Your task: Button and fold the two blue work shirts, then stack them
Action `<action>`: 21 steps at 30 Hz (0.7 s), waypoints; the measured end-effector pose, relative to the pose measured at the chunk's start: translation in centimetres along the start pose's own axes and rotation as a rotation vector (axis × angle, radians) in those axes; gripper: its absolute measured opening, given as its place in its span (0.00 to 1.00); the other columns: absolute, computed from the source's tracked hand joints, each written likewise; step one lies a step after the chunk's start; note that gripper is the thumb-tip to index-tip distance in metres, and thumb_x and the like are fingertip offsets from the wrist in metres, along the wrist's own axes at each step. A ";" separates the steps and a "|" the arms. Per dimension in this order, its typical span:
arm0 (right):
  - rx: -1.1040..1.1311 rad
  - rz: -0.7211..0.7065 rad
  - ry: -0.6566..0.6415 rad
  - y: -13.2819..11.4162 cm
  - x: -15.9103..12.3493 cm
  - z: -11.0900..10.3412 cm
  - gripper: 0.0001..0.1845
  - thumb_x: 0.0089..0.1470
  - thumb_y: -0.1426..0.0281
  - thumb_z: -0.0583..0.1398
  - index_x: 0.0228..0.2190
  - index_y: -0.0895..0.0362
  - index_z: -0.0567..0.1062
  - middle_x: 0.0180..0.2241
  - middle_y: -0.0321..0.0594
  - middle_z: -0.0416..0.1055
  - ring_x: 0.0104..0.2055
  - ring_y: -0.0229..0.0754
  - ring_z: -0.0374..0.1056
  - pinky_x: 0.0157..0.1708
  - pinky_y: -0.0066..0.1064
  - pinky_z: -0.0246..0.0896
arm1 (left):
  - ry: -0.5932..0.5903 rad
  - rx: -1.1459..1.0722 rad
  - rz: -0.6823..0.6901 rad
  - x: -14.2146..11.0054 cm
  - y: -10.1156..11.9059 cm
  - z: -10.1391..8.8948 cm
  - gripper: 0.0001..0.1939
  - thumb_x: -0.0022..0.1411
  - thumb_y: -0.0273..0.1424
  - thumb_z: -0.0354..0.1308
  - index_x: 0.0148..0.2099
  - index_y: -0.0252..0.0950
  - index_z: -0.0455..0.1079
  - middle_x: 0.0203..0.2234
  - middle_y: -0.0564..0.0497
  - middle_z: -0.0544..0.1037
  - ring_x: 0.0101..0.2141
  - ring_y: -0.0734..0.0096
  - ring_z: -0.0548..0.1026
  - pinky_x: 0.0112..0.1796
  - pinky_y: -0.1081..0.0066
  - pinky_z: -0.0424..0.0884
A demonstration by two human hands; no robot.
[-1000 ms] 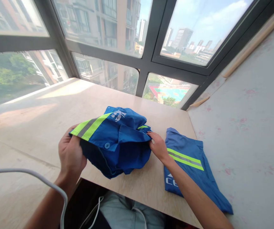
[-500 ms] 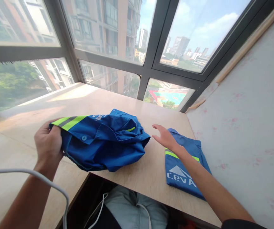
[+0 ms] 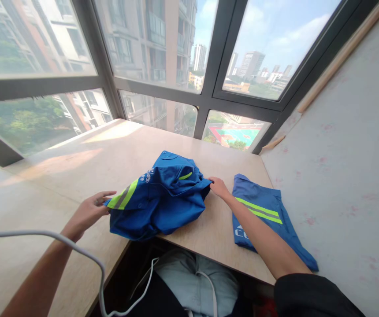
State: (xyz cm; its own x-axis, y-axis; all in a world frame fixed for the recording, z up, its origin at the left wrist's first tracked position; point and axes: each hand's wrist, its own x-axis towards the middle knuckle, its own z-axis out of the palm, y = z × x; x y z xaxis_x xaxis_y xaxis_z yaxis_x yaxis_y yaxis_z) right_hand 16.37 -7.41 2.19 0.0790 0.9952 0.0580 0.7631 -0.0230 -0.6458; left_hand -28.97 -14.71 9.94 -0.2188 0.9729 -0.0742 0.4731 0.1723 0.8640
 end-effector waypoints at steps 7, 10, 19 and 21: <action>0.178 0.032 0.268 -1.9 -0.5 -3.9 0.15 0.46 0.69 0.49 0.28 0.57 0.76 0.23 0.38 0.73 0.27 0.43 0.69 0.28 0.30 0.64 | 0.285 -0.329 0.039 0.1 0.3 -0.1 0.15 0.36 0.39 0.62 0.27 0.34 0.75 0.13 0.57 0.70 0.16 0.74 0.66 0.16 0.75 0.64; 0.198 -0.037 0.447 -3.6 -0.6 -6.6 0.15 0.49 0.67 0.49 0.32 0.56 0.74 0.32 0.42 0.76 0.37 0.46 0.70 0.39 0.33 0.65 | 0.430 -0.452 0.154 0.8 2.4 -0.4 0.16 0.35 0.37 0.65 0.28 0.33 0.75 0.13 0.58 0.68 0.16 0.76 0.64 0.15 0.76 0.61; 0.037 -0.275 0.615 -7.9 -0.4 -11.2 0.14 0.58 0.67 0.52 0.39 0.54 0.77 0.42 0.44 0.78 0.46 0.51 0.72 0.47 0.37 0.64 | 0.753 -0.776 0.351 4.2 13.2 -3.4 0.07 0.37 0.20 0.56 0.22 0.33 0.63 0.15 0.62 0.59 0.20 0.84 0.60 0.23 0.79 0.65; -0.010 -0.315 0.687 -8.8 -0.2 -13.2 0.13 0.59 0.65 0.54 0.38 0.54 0.78 0.41 0.44 0.79 0.45 0.50 0.73 0.46 0.36 0.65 | 0.779 -0.732 0.446 5.3 14.8 -4.7 0.06 0.38 0.18 0.54 0.22 0.32 0.63 0.17 0.61 0.59 0.21 0.84 0.60 0.26 0.78 0.66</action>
State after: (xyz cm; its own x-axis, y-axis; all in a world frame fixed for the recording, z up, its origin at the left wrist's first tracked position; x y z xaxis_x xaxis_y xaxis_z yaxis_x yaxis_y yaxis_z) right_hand 18.14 -8.63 17.90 0.2357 0.6714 0.7026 0.8215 0.2487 -0.5131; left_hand -27.12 -7.73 24.69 -0.7439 0.5225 0.4167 0.0893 -0.5402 0.8368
